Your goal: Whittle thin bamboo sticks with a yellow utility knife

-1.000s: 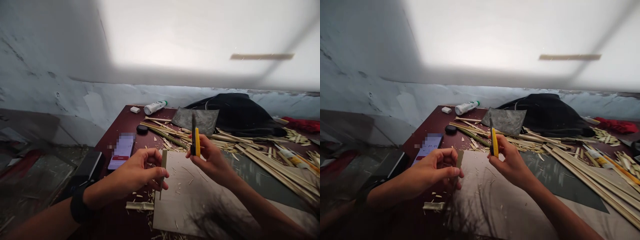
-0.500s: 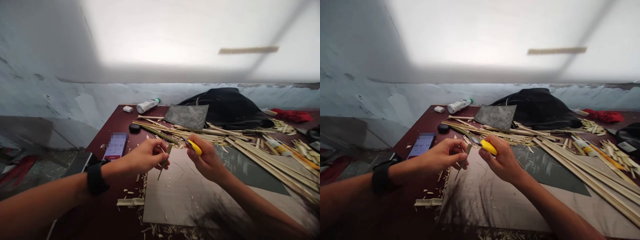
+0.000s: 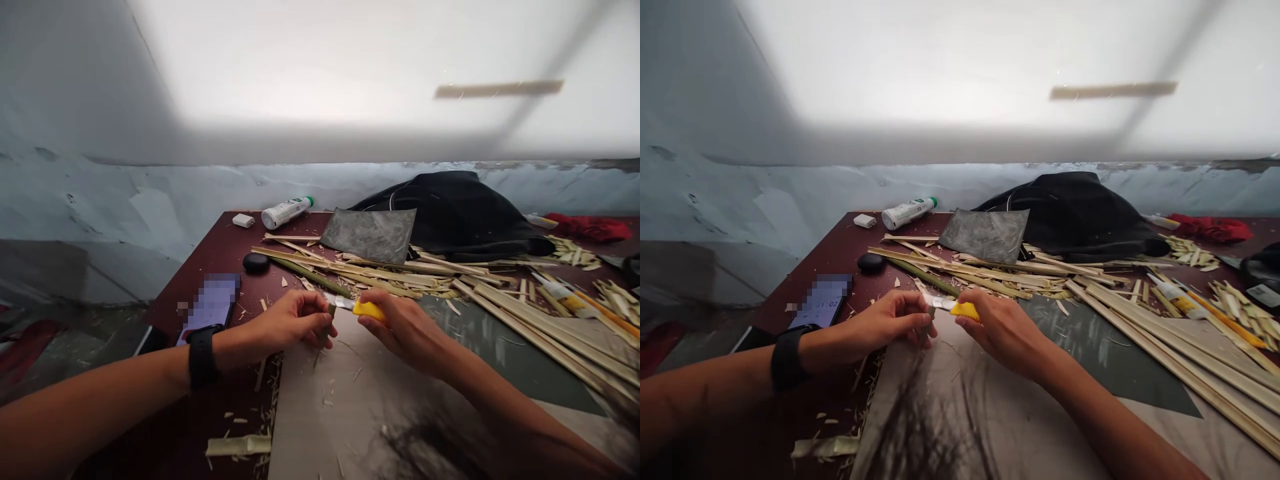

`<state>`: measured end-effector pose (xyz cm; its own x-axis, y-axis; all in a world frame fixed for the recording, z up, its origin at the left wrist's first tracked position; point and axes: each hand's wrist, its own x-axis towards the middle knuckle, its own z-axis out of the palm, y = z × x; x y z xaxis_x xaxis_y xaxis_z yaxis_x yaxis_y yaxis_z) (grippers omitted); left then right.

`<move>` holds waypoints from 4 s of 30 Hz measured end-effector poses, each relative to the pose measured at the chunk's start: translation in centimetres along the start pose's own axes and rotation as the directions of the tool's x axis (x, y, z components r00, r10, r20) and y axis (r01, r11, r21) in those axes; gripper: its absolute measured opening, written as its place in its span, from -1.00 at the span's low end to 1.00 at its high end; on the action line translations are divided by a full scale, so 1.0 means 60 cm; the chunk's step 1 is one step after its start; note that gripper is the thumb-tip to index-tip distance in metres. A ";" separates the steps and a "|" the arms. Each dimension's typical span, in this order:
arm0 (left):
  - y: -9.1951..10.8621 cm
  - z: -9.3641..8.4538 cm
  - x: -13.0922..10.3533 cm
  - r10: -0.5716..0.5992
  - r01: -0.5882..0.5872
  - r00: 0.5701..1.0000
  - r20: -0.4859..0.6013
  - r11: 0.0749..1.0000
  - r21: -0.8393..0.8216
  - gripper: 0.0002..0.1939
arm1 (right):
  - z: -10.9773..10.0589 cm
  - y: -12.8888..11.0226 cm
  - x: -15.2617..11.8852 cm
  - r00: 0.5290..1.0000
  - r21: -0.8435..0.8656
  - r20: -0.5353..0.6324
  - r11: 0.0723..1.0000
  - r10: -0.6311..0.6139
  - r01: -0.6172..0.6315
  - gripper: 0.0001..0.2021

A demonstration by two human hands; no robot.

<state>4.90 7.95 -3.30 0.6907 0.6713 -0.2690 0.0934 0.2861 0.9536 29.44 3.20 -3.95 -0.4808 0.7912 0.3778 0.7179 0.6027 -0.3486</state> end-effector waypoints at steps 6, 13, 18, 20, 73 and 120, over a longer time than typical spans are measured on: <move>0.003 0.010 -0.004 0.034 -0.020 0.995 0.097 0.988 -0.150 -0.79 | 0.002 0.003 -0.004 0.997 0.025 -0.033 0.997 -0.075 0.076 -0.70; 0.006 0.021 -0.015 0.008 0.032 0.990 0.137 0.958 -0.285 -0.81 | 0.005 -0.003 -0.004 0.991 -0.072 -0.067 0.991 -0.116 0.112 -0.80; 0.003 0.020 -0.014 0.013 0.030 0.991 0.136 0.951 -0.309 -0.70 | 0.013 -0.013 -0.002 0.990 -0.078 -0.084 0.991 -0.113 0.106 -0.82; 0.001 0.019 -0.011 0.031 0.015 0.989 0.145 0.951 -0.309 -0.69 | 0.016 -0.017 -0.002 0.991 -0.084 -0.089 0.992 -0.097 0.089 -0.82; -0.020 -0.002 -0.002 -0.061 0.078 0.983 0.171 0.993 -0.091 -0.71 | 0.018 -0.001 -0.010 0.989 -0.290 -0.028 0.948 -0.147 0.133 -0.67; 0.005 0.036 -0.026 -0.005 0.052 0.972 0.236 0.980 -0.192 -0.68 | 0.004 -0.014 -0.004 0.924 -0.349 -0.165 0.896 -0.346 0.273 -0.55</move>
<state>5.38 5.52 -2.33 0.8398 0.4896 -0.2347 -0.0100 0.4462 0.8949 28.85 2.53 -3.93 -0.6093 0.5056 0.6109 0.6879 0.7202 0.0902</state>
